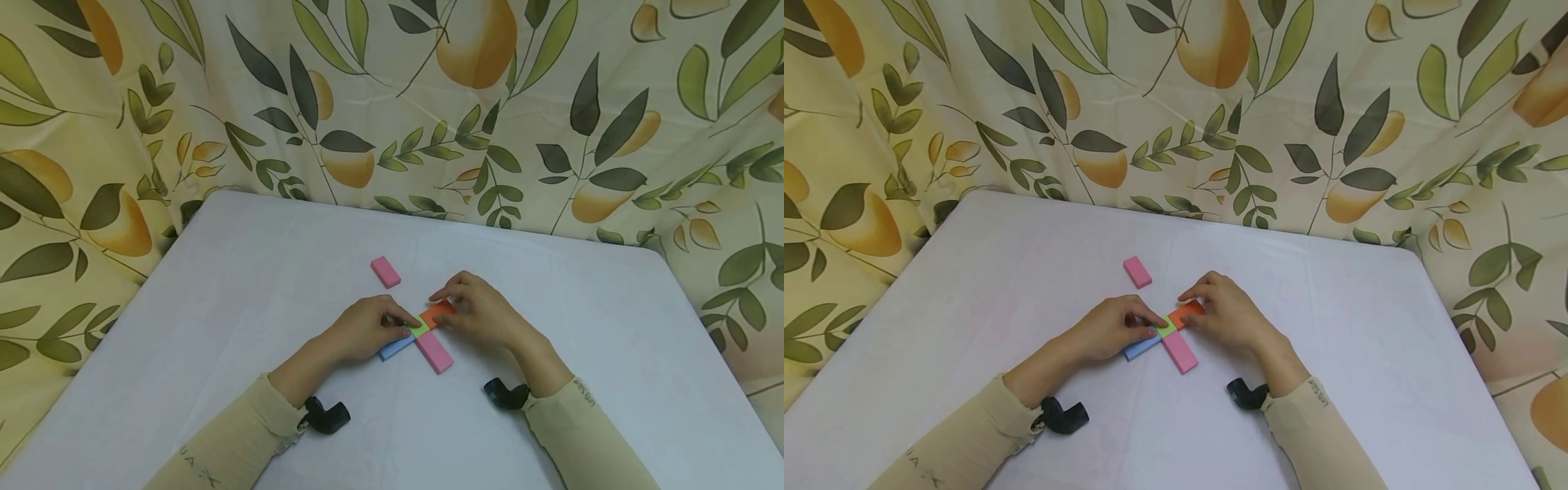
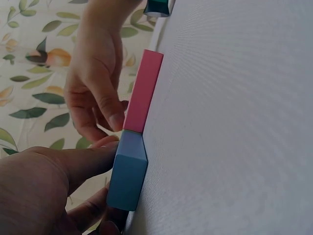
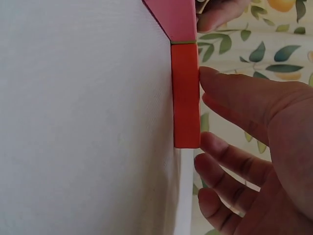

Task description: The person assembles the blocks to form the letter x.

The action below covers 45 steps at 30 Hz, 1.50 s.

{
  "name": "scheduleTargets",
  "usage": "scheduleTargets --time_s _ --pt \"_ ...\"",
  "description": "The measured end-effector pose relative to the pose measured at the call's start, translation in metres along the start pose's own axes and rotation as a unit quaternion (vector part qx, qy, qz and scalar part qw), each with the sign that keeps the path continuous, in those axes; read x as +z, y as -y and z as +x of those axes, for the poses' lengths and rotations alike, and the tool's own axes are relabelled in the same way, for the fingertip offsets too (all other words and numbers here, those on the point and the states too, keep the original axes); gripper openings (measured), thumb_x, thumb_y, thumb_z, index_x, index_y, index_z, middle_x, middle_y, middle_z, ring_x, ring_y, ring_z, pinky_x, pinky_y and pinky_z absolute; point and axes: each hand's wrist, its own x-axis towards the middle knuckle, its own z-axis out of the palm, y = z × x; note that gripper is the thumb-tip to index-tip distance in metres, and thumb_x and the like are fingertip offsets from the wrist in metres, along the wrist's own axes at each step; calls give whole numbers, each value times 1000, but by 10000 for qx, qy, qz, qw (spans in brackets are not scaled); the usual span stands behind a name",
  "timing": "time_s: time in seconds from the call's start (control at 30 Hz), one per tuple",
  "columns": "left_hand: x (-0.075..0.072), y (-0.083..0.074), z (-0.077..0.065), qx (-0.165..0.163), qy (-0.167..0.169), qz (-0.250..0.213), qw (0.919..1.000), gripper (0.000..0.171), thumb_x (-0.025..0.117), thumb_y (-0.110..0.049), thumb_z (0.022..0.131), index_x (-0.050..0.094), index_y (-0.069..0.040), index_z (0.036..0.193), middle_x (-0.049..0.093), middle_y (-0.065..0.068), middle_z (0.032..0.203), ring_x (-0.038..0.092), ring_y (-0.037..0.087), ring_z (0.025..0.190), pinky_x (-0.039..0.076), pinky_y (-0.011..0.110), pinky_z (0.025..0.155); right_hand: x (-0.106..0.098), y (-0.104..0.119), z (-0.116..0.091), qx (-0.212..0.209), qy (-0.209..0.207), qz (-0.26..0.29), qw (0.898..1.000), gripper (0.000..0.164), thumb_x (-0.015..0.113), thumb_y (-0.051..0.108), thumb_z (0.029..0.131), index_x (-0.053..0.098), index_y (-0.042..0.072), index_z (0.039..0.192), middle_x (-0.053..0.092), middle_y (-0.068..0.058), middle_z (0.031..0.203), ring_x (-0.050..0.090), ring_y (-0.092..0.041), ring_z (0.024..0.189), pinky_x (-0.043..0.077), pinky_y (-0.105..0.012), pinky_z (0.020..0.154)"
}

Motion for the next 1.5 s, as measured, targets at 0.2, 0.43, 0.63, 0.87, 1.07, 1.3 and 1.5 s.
scheduleTargets --time_s 0.2,0.43,0.63,0.87,1.07,1.3,1.5 --pt "0 2 0 33 0 -19 10000 22 72 -26 98 79 -38 114 69 -12 109 57 12 90 48 30 76 1 6 0 -135 -29 -272 9995 29 82 21 89 78 20 117 63 -2 116 55 -21 103 47 -38 85" --pt "0 2 -2 94 -1 -48 9999 21 71 -26 99 79 -36 116 68 -12 108 58 11 88 48 29 76 2 11 -1 -248 -43 -410 9988 29 81 23 91 78 22 119 63 0 116 56 -19 101 48 -37 84" --pt "1 2 -2 21 11 -99 9999 21 71 -27 98 79 -37 115 69 -12 110 57 12 90 48 30 76 -2 19 -4 -209 -19 -460 9987 31 81 26 91 77 21 121 63 -1 119 58 -21 102 50 -36 82" --pt "1 1 -2 44 -27 -110 9999 21 72 -26 98 80 -36 114 69 -13 109 57 11 89 48 29 76 -7 26 -7 -276 -52 -485 9984 31 81 27 90 77 20 121 63 0 119 60 -21 99 50 -34 78" --pt "-1 -1 -2 90 -32 -81 9999 21 72 -26 98 80 -35 115 70 -13 109 58 10 88 49 28 76 -9 28 -9 -245 -42 -462 9986 31 80 27 91 77 21 121 64 0 120 60 -20 99 49 -34 77" --pt "0 -1 -2 86 -16 -67 9999 20 72 -26 98 80 -36 113 69 -13 108 58 10 89 49 29 76 -13 30 -11 -294 -23 -460 9985 31 80 27 92 76 20 122 62 2 121 61 -22 102 49 -34 78" --pt "0 -1 -2 71 -8 -65 10000 20 72 -26 98 80 -35 114 69 -13 108 58 11 90 49 29 77 -16 32 -12 -318 11 -449 9985 34 79 26 92 75 19 125 61 1 124 61 -24 104 50 -35 80"
